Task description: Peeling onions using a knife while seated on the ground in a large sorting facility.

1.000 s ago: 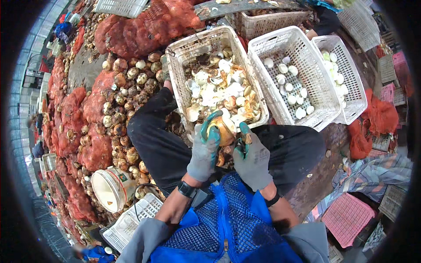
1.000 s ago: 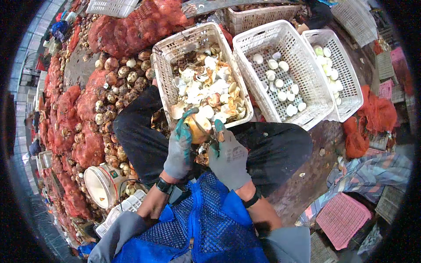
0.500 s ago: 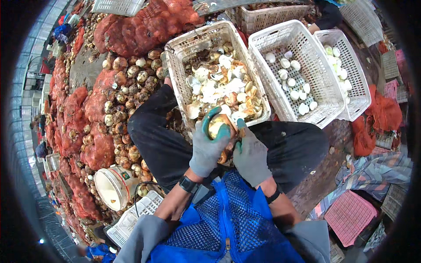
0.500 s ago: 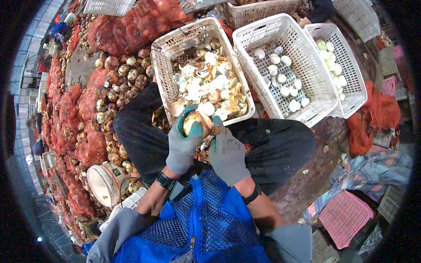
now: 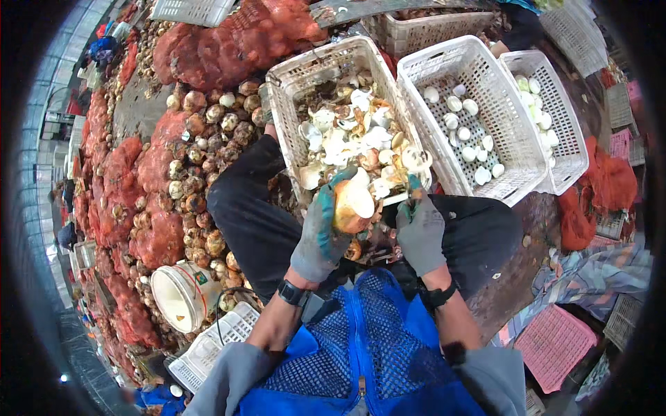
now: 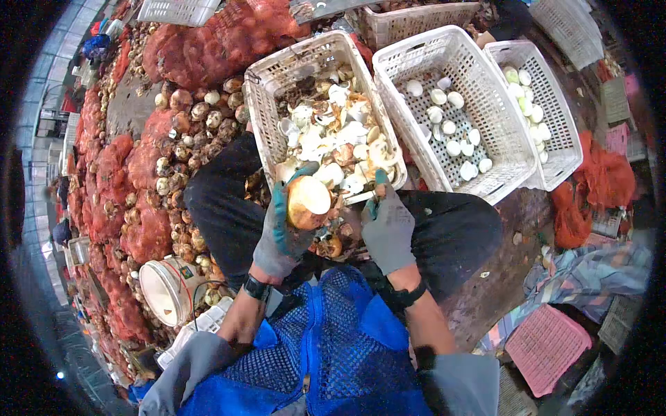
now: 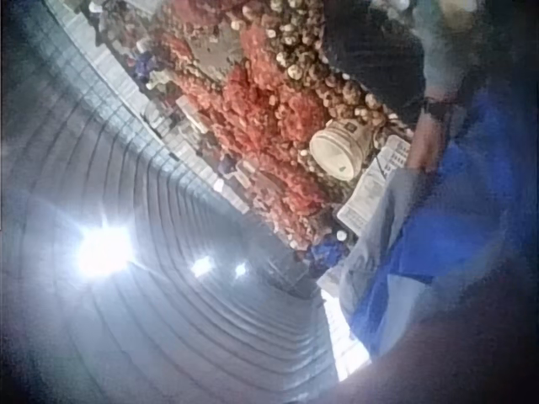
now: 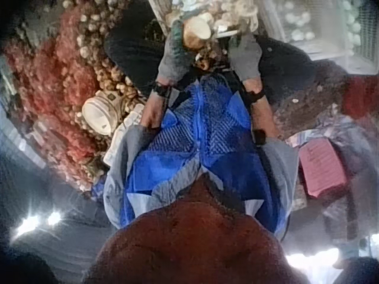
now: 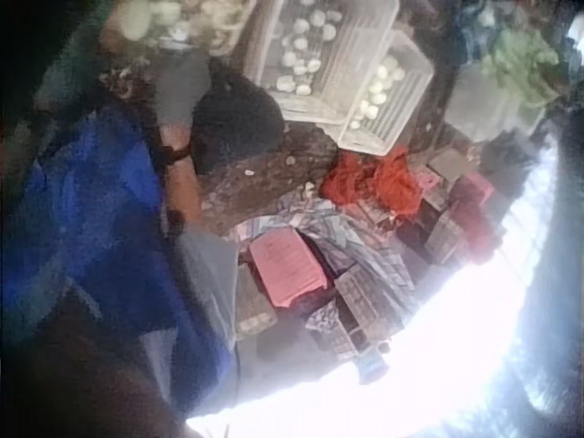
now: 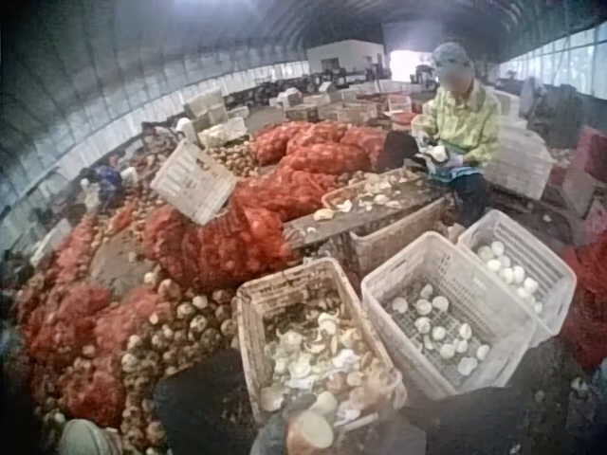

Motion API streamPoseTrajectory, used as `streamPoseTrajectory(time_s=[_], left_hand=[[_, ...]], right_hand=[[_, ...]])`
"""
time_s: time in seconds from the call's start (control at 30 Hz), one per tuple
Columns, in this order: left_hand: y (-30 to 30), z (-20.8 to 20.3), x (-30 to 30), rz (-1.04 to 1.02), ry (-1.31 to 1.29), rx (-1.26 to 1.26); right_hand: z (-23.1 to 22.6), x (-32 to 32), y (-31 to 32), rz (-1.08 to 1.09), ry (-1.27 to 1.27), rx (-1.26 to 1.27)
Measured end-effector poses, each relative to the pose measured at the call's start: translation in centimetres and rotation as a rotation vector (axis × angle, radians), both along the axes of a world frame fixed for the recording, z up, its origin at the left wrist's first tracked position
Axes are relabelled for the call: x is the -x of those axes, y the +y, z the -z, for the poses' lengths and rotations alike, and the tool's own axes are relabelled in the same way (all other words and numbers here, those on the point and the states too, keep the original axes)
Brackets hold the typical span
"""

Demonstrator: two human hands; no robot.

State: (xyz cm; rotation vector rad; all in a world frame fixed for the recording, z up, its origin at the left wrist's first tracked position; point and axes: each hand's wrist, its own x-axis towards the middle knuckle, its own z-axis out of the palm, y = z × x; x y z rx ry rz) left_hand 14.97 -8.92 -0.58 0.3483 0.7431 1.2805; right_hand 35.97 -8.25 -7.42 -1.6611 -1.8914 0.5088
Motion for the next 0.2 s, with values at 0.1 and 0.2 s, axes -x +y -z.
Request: streamPoseTrajectory(time_s=[0.1,0.2], left_hand=[[-0.5,1.2,0.7,0.05,0.186,-0.089],[-0.9,2.8,0.6,0.129,0.631,-0.28]], right_hand=[[-2.7,0.8,-0.1,0.004,0.148,0.115],[0.6,0.7,-1.3,0.073,0.591,0.31]])
